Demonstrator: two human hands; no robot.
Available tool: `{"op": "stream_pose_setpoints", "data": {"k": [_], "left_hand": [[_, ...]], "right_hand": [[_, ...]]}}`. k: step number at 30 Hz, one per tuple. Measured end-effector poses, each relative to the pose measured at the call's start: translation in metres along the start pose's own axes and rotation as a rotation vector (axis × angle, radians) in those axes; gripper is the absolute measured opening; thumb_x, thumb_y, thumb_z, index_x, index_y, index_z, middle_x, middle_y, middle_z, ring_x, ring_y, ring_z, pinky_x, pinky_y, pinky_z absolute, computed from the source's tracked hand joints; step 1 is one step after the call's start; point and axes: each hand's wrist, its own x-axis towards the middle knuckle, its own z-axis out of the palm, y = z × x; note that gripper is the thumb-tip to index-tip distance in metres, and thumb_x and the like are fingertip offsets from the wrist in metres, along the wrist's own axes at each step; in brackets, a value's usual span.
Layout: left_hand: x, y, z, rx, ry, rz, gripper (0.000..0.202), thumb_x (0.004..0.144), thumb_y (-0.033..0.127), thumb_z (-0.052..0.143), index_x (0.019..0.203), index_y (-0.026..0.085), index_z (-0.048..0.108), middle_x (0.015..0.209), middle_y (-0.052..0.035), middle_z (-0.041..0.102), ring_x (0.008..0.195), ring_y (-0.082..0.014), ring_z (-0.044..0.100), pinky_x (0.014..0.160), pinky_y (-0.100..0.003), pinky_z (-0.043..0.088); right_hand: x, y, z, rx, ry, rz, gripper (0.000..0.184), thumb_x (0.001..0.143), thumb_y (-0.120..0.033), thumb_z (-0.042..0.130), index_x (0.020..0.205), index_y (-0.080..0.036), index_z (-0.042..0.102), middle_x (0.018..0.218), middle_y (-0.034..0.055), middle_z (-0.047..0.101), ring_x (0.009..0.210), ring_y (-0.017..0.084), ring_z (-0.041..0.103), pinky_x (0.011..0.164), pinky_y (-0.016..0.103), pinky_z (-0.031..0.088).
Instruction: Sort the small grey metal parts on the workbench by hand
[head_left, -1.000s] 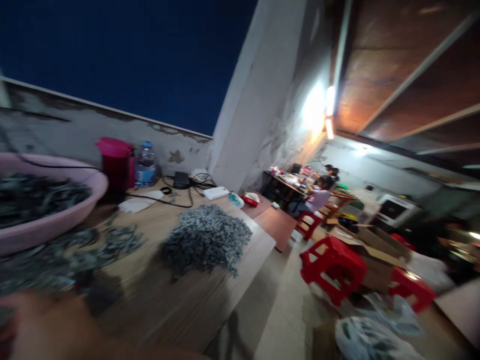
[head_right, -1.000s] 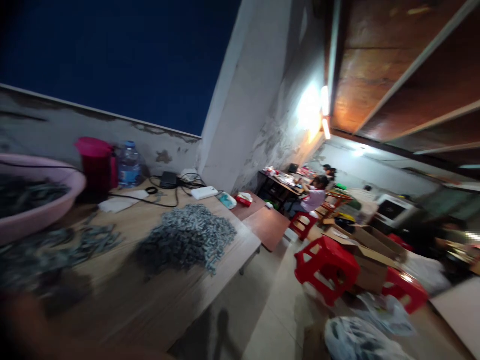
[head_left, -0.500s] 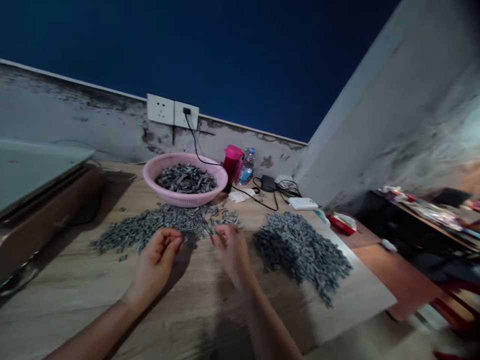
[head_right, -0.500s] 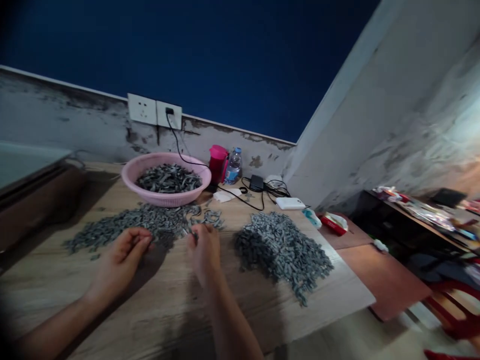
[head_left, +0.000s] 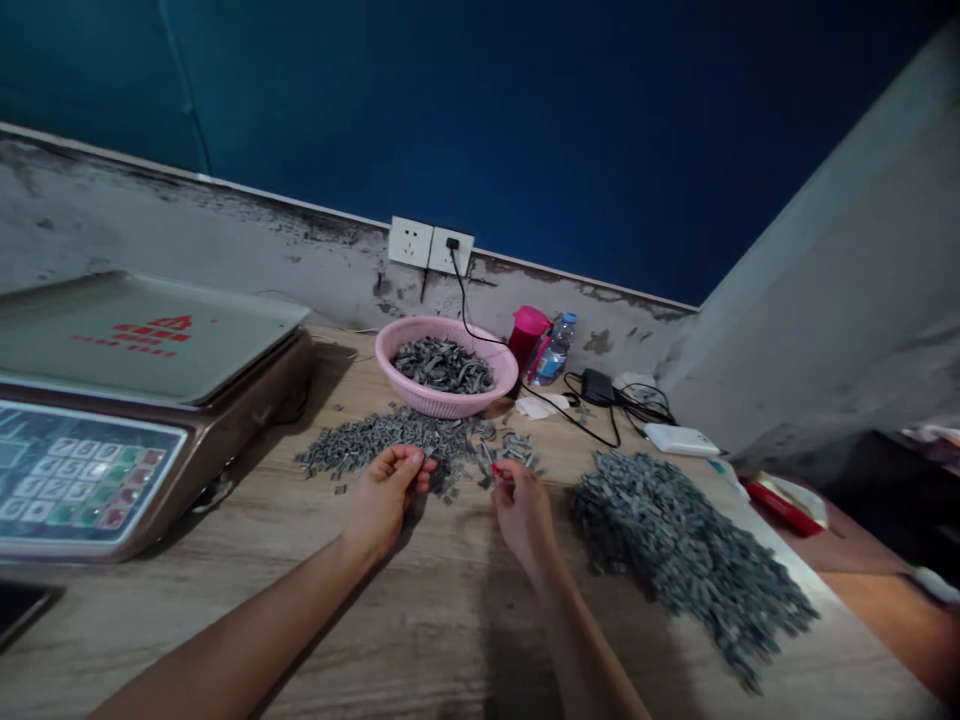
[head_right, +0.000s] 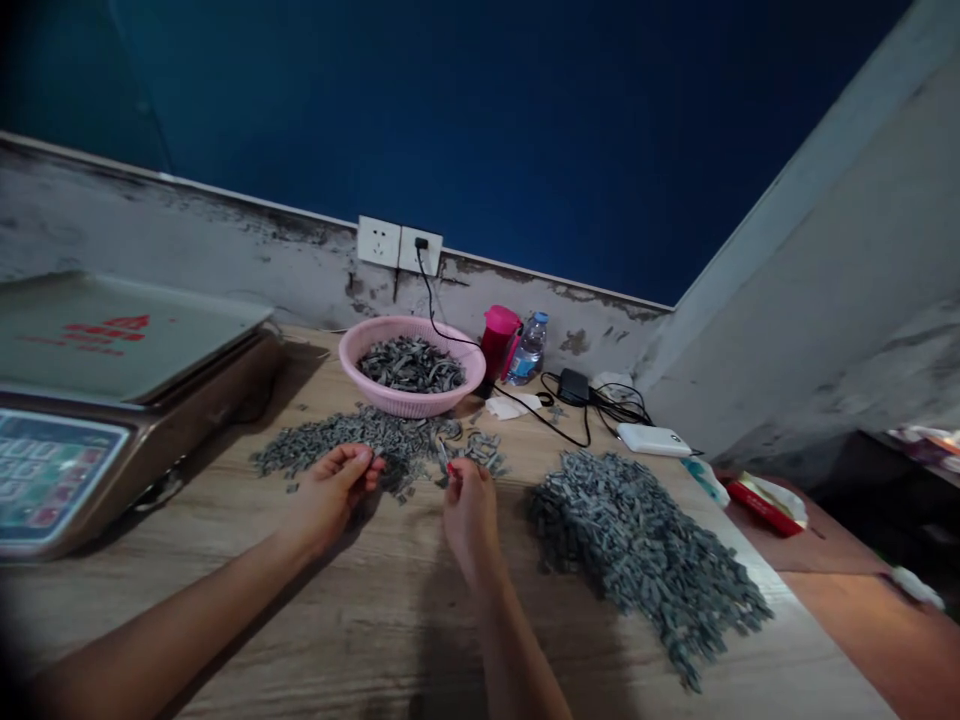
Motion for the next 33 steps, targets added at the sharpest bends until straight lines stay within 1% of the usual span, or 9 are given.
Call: {"op": "stream_pose_setpoints", "data": {"k": [3,5,7,9,12,15,19,26,33], "left_hand": [[0.004,0.0,-0.002,-0.053,0.003,-0.007,0.027,0.061,0.025,0.076,0.076,0.014,0.056,0.07,-0.0041,0.065,0.055,-0.0063,0.054,0.051,-0.014,0.046],[0.006,0.001,-0.003,-0.093,0.014,-0.03,0.024,0.062,0.021,0.075,0.075,0.014,0.056,0.072,-0.0047,0.065,0.055,-0.0063,0.055,0.051,-0.013,0.047],[0.007,0.002,-0.003,-0.132,0.015,-0.049,0.021,0.064,0.018,0.074,0.074,0.013,0.057,0.074,-0.005,0.065,0.056,-0.006,0.056,0.052,-0.012,0.048],[0.007,0.002,-0.003,-0.17,0.003,-0.049,0.019,0.065,0.017,0.073,0.073,0.013,0.057,0.075,-0.0053,0.065,0.056,-0.0056,0.057,0.054,-0.012,0.049],[0.007,0.001,-0.004,-0.207,-0.016,-0.039,0.019,0.065,0.016,0.073,0.073,0.013,0.057,0.077,-0.0057,0.066,0.057,-0.0058,0.057,0.056,-0.013,0.05],[0.006,-0.001,-0.004,-0.199,-0.019,-0.053,0.02,0.064,0.016,0.074,0.074,0.014,0.057,0.078,-0.0055,0.066,0.057,-0.0062,0.057,0.055,-0.014,0.05],[0.004,0.0,-0.002,-0.15,-0.021,-0.043,0.024,0.06,0.017,0.077,0.073,0.014,0.057,0.079,-0.0048,0.067,0.055,-0.006,0.057,0.054,-0.014,0.05],[0.002,0.002,-0.001,-0.093,-0.029,-0.017,0.026,0.055,0.016,0.08,0.071,0.013,0.059,0.085,-0.0058,0.068,0.062,-0.0085,0.061,0.061,-0.017,0.052],[0.008,0.002,-0.008,-0.14,-0.07,-0.093,0.021,0.057,0.01,0.078,0.068,0.012,0.06,0.082,-0.0072,0.068,0.068,-0.0097,0.062,0.064,-0.016,0.052]], "right_hand": [[-0.002,-0.012,-0.001,0.248,-0.019,-0.016,0.024,0.081,-0.022,0.046,0.1,-0.013,0.057,0.085,0.0092,0.063,0.067,0.017,0.059,0.063,0.028,0.049],[-0.008,-0.025,0.001,0.444,-0.145,-0.016,0.026,0.083,-0.029,0.047,0.103,-0.014,0.054,0.075,0.0047,0.062,0.058,0.014,0.057,0.053,0.024,0.047],[-0.016,-0.036,0.005,0.544,-0.285,-0.022,0.025,0.083,-0.03,0.048,0.103,-0.016,0.055,0.069,0.0018,0.06,0.053,0.012,0.055,0.048,0.021,0.045],[-0.024,-0.042,0.012,0.521,-0.331,-0.043,0.023,0.083,-0.027,0.048,0.102,-0.017,0.057,0.072,0.0025,0.062,0.056,0.012,0.056,0.049,0.02,0.045],[-0.03,-0.043,0.02,0.41,-0.295,-0.087,0.023,0.082,-0.021,0.048,0.103,-0.017,0.058,0.085,0.0054,0.065,0.066,0.014,0.06,0.057,0.022,0.047],[-0.031,-0.039,0.023,0.323,-0.252,-0.134,0.024,0.08,-0.017,0.049,0.102,-0.018,0.059,0.087,0.0058,0.065,0.075,0.016,0.062,0.064,0.024,0.048],[-0.03,-0.04,0.023,0.255,-0.192,-0.141,0.023,0.078,-0.014,0.051,0.099,-0.019,0.06,0.086,0.0052,0.066,0.078,0.017,0.062,0.068,0.025,0.049],[-0.035,-0.046,0.023,0.218,-0.153,-0.135,0.024,0.08,-0.013,0.048,0.1,-0.018,0.059,0.089,0.0065,0.066,0.083,0.019,0.062,0.073,0.027,0.048],[-0.034,-0.05,0.018,0.175,-0.145,-0.182,0.026,0.078,-0.008,0.047,0.1,-0.017,0.059,0.091,0.0082,0.063,0.084,0.02,0.06,0.076,0.029,0.047]]}}
